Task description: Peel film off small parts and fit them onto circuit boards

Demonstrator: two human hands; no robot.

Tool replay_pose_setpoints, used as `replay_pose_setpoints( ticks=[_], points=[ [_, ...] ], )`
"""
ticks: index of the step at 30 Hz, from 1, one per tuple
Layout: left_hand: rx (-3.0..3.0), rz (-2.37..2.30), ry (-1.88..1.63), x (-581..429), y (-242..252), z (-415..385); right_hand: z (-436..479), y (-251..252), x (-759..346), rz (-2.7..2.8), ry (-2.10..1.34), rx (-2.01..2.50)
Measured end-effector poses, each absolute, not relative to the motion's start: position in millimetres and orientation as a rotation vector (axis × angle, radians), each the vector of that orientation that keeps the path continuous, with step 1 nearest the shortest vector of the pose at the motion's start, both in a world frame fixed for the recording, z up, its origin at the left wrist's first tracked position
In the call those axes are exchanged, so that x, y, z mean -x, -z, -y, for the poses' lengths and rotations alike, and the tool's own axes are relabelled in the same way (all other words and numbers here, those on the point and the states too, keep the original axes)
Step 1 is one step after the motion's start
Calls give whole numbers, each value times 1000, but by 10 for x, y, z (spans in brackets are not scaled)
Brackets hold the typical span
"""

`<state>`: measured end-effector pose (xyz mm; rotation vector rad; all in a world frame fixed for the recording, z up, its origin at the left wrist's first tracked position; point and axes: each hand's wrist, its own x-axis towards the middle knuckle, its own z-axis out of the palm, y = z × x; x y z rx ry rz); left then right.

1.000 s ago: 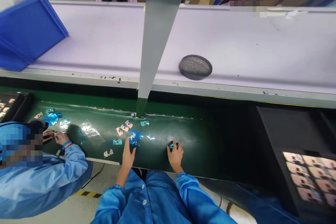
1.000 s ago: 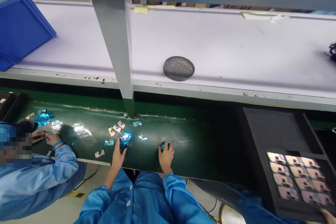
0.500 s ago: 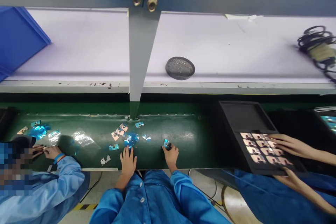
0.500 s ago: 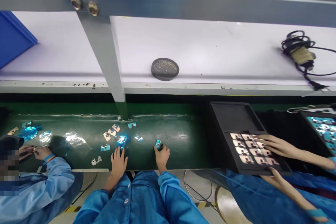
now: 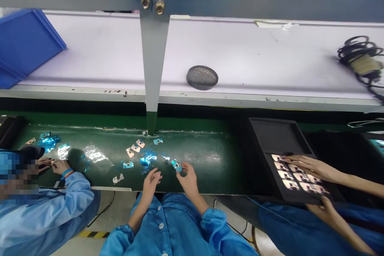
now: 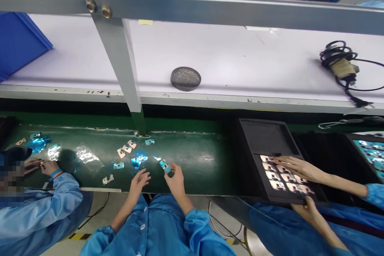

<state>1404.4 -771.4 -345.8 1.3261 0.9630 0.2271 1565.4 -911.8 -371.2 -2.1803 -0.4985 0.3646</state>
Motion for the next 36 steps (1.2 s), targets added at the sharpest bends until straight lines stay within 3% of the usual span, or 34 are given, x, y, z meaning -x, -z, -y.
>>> replay_pose_setpoints(
  ticks=[8, 13, 17, 22, 26, 36],
  points=[
    [-1027, -951, -383, -14368, 2978, 7740, 8962, 2804, -15401, 818, -521, 1872],
    [-1041, -989, -462, -14225, 2645, 7748, 8938, 2588, -15237, 673, -631, 1811],
    [-1074, -1019, -376, -14241, 2784, 7754, 8909, 2786, -15197, 551, -781, 1809],
    [-1052, -1199, -189, -14120, 3430, 7812, 8903, 3370, -15174, 520, -981, 1944],
    [-1052, -1429, -240, -13723, 3814, 7852, 8899, 3759, -14953, 588, -1138, 2060],
    [-1481, -1549, -408, -13288, 4086, 7462, 8641, 4134, -14951, 671, -1083, 2271]
  ],
)
